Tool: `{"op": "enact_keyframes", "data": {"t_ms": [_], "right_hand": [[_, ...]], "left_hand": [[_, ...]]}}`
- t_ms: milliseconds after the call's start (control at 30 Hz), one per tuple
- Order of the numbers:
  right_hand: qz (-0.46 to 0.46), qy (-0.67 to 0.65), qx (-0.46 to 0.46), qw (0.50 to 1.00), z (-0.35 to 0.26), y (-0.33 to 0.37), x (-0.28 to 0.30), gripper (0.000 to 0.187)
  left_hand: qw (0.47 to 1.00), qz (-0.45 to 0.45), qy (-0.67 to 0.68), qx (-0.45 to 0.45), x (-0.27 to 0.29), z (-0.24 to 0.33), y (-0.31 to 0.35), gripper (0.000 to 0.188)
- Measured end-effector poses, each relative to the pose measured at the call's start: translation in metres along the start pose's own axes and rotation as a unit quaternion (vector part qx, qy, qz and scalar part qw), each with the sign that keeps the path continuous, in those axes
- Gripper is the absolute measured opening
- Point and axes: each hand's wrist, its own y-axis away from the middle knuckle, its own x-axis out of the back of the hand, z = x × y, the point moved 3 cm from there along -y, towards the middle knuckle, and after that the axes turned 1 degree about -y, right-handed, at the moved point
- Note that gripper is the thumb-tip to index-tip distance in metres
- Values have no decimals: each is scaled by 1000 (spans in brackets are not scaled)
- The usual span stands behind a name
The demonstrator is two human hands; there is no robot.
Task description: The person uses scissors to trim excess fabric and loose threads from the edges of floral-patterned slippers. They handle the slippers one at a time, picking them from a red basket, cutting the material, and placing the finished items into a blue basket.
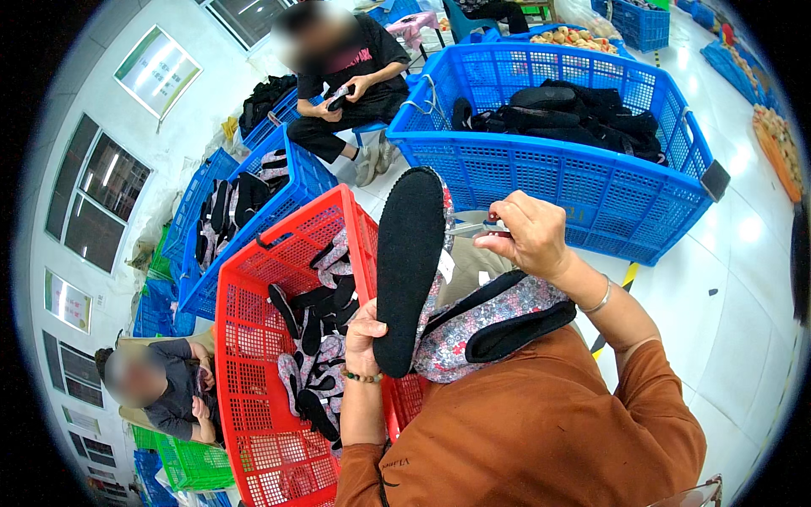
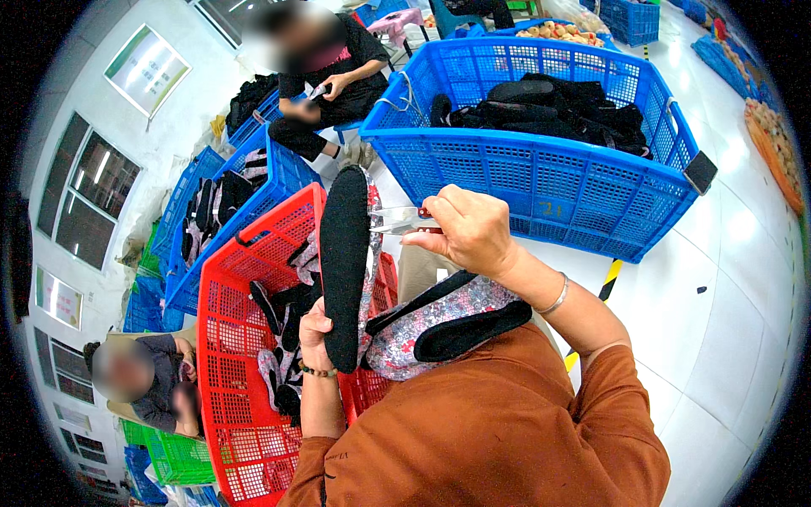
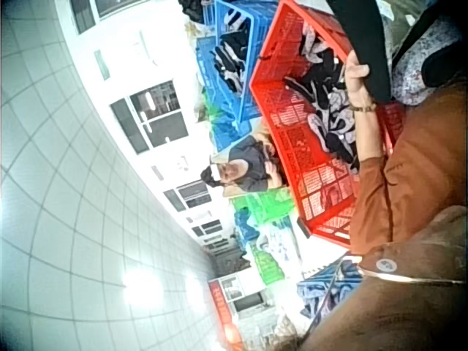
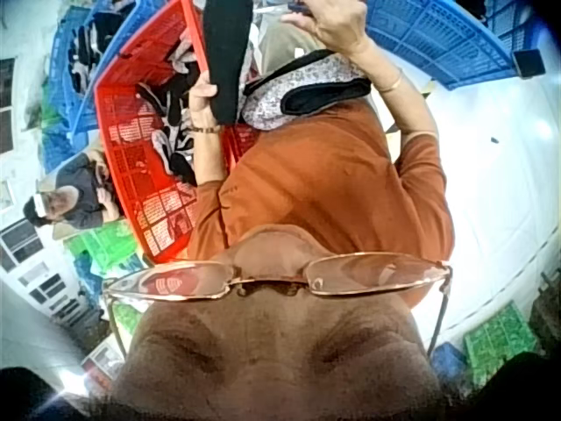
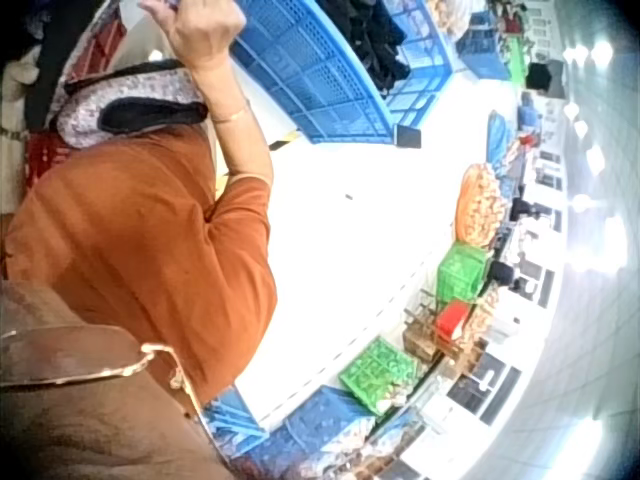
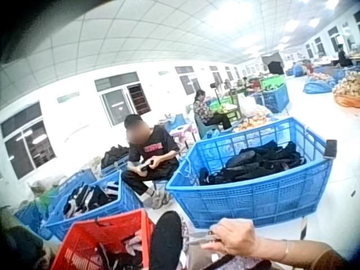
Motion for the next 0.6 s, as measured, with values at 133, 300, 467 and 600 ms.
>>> {"op": "enact_keyframes", "data": {"t_ms": [133,300,467,600], "right_hand": [[8,-28,4,1000,0,-2,-3,35],[-15,-37,4,999,-2,-3,-5,34],[-37,-140,4,989,1,-1,-4,33],[-19,-104,-38,994,3,-3,1,34]], "left_hand": [[1000,-12,7,9,3,-2,-2,62],[998,-42,43,25,7,-3,-2,59],[997,-37,61,20,8,-5,-2,58],[996,-42,70,24,6,-5,-3,56]]}}
